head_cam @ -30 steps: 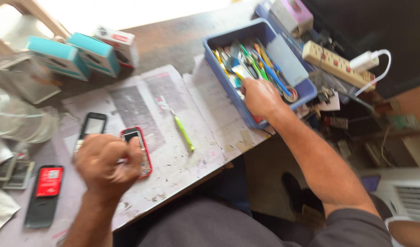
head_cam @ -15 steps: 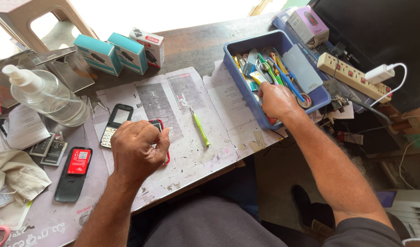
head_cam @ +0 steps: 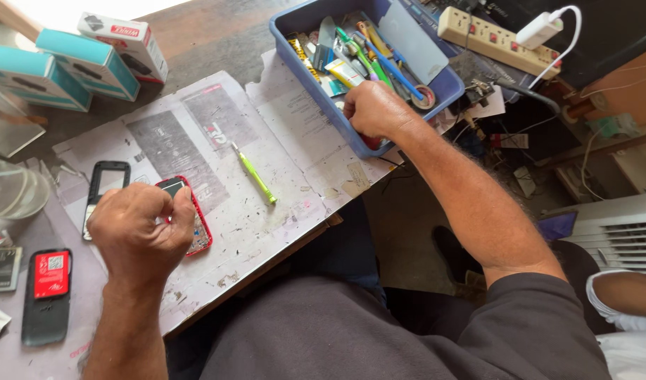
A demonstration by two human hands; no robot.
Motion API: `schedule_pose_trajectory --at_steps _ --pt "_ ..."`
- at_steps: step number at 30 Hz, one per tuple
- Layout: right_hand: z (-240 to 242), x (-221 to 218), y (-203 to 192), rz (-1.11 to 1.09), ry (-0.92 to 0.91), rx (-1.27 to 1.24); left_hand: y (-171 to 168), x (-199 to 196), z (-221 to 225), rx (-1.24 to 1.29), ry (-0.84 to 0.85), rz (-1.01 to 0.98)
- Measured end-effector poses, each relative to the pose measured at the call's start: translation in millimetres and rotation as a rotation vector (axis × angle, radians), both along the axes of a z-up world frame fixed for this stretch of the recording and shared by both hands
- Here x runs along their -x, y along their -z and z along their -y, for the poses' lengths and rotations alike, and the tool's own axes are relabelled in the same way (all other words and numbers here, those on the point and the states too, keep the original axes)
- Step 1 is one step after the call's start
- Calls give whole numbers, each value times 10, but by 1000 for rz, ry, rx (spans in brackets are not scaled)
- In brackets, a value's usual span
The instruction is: The person uses a green screwdriver to manipulate a small black component, then switches to a yellow screwdriver to adjust a screw. They handle a red mobile phone, remove its screen, and reattach it. The person also handles a black mobile phone and a battery.
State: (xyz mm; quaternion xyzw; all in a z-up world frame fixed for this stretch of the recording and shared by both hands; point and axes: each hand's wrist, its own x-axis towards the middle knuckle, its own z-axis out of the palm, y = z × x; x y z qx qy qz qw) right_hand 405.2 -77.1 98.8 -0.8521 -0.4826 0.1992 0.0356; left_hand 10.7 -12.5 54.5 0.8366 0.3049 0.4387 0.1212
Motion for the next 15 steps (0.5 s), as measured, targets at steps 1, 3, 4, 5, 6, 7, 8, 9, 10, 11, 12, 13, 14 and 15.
schedule_pose_trajectory --at_steps 1,3,4,5,6,7,8,9,10,11,12,13,14,15 --pt "1 -7 25 13 17 1 3 -3 -9 -4 9 7" --pt "24 -47 84 49 -71 -60 17 -9 -26 -8 23 22" --pt "29 -77 96 65 -118 -91 17 3 -26 -4 16 25" --pt "25 -121 77 12 -91 -144 15 10 -27 0 9 29" --pt "16 -162 32 -43 -69 -196 7 20 -25 3 -5 32" --pt "44 -207 -50 -136 -75 -363 -2 28 -38 23 -22 58" --pt "60 -231 -145 -240 -88 -525 -4 56 -41 44 -50 79" --pt "76 -221 -247 -586 8 -663 -3 88 -51 63 -80 101" --pt "85 -173 -362 -788 -29 -787 -8 154 -61 108 -123 80" --pt "109 -82 -441 -893 -39 -858 -9 192 -74 152 -167 61" --pt "231 -8 -515 -1003 -42 -929 -21 201 -82 196 -207 42" --pt "271 145 -476 -1070 -89 -906 -38 212 -84 227 -274 -53" --pt "340 291 -467 -1123 -127 -886 -47 199 -88 263 -326 -141" --pt "321 446 -429 -1189 -166 -856 -56 198 -80 301 -377 -228"
